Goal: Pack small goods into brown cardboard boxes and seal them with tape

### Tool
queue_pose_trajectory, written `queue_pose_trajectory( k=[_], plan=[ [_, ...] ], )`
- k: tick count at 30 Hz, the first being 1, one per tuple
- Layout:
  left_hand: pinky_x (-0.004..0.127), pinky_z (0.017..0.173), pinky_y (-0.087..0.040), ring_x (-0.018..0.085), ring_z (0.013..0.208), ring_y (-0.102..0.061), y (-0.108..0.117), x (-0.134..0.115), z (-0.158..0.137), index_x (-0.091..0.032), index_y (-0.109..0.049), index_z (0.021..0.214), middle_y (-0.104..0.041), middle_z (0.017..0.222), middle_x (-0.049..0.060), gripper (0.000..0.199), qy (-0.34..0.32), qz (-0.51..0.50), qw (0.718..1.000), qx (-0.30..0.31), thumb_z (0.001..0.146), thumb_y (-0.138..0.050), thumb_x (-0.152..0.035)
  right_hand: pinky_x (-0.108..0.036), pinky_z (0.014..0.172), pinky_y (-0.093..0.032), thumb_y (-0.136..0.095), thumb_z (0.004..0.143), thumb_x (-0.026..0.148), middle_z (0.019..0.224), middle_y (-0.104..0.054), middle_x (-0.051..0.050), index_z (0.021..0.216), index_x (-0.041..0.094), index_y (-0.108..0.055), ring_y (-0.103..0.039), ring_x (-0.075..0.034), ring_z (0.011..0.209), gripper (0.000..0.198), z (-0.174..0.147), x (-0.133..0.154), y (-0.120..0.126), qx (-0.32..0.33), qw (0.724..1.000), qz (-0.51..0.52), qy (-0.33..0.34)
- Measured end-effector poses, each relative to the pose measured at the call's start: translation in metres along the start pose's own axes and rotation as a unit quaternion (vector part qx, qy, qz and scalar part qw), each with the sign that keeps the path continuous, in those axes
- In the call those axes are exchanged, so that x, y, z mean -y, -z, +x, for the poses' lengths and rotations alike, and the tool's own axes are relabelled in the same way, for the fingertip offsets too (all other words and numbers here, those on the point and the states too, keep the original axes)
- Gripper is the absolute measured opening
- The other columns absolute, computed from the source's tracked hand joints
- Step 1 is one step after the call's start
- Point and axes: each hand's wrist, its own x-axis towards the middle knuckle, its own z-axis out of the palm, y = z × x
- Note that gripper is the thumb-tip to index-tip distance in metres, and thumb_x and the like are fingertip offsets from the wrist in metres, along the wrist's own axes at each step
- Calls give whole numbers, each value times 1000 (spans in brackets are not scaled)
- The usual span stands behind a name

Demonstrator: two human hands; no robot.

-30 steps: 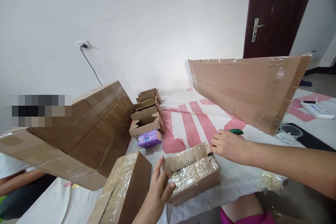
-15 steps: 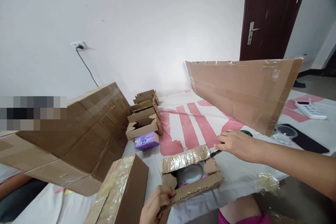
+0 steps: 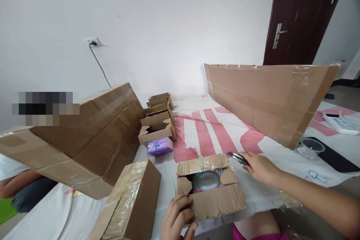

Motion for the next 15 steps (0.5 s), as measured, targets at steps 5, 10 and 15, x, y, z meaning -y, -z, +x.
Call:
queue_pose_trajectory(
  k=[5,10,15],
  plan=[
    [41,91,-52,26,110,-60,2,-5,-2,-26,-63,93,-66,103,10,23,48,-61,995,-61,97,-44,-38,-35,79,-48,-59,76,12,109,-70,-12,123,18,-58,-67,-28,95,46,-6,-18,-52,81,997,12,-8],
    [39,83,-55,25,98,-64,7,-9,4,-25,-62,91,-67,93,10,15,88,-72,992,-55,95,-48,-28,-38,88,-47,-55,87,24,110,-69,-12,109,17,-64,-63,-27,104,25,1,-10,-31,18,997,79,19],
    [33,79,-57,22,94,-67,24,-10,30,-25,-63,99,-70,95,8,18,19,-22,1000,10,87,-56,-13,-31,68,-50,-52,90,44,85,-69,-3,106,22,-59,-64,-19,75,29,8,27,3,-43,967,251,12]
  ],
)
